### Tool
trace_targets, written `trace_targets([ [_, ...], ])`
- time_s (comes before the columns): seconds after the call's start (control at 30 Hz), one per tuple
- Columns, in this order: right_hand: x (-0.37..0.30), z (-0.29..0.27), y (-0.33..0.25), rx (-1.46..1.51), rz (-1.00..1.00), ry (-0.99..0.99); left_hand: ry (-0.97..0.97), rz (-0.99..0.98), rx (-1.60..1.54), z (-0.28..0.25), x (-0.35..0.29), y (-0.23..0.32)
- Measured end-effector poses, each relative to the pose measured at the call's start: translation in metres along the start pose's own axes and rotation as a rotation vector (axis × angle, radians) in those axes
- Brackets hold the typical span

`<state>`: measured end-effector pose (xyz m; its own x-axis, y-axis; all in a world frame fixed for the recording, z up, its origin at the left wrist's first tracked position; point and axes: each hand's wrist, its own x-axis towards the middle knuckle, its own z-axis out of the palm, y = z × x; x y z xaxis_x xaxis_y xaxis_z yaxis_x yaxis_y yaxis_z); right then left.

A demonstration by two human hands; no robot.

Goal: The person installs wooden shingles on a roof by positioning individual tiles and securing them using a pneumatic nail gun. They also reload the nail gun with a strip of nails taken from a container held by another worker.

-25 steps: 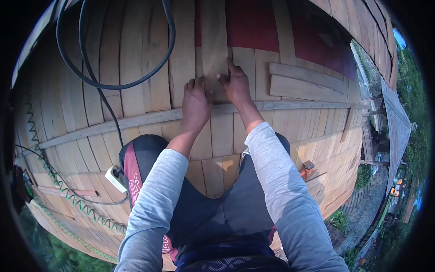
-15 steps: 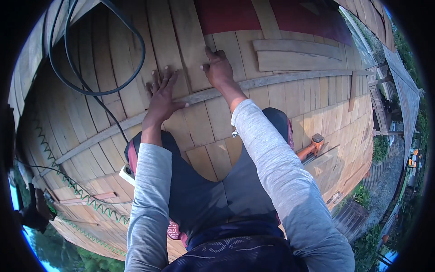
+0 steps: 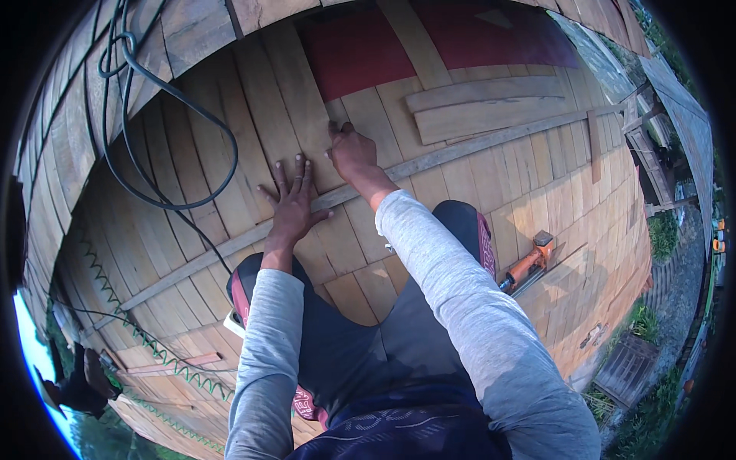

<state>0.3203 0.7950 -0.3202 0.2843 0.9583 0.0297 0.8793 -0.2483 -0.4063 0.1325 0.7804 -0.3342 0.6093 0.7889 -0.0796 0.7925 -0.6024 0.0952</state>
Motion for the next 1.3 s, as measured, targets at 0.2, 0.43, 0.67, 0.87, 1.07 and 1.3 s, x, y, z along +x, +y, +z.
trace_targets([
  [0.2,0.014,0.004,-0.012,-0.245,-0.049,-0.075,-0.052,0.018,0.097,-0.003,-0.005,0.004],
  [0.43,-0.03,-0.03,0.009,0.098,-0.013,0.116,0.02,0.004,0.173,-0.002,0.01,0.023],
  [0.67,-0.201,-0.09,0.151,0.624,0.214,0.599,0.13,-0.032,0.147,0.021,-0.007,-0.001],
  [0.87,-0.38,-0.051,0.416,0.132,0.989,0.632,0.109,0.041,0.073,0.026,0.007,0.052],
  [1.07,-0.368,0.052,0.462,0.215,1.203,0.342,0.105,0.041,0.101,0.011,0.007,0.025],
  [1.3,-0.348,0.046,0.456,0.475,1.38,0.64,0.106,-0.018,0.054,0.003,-0.001,0.011],
])
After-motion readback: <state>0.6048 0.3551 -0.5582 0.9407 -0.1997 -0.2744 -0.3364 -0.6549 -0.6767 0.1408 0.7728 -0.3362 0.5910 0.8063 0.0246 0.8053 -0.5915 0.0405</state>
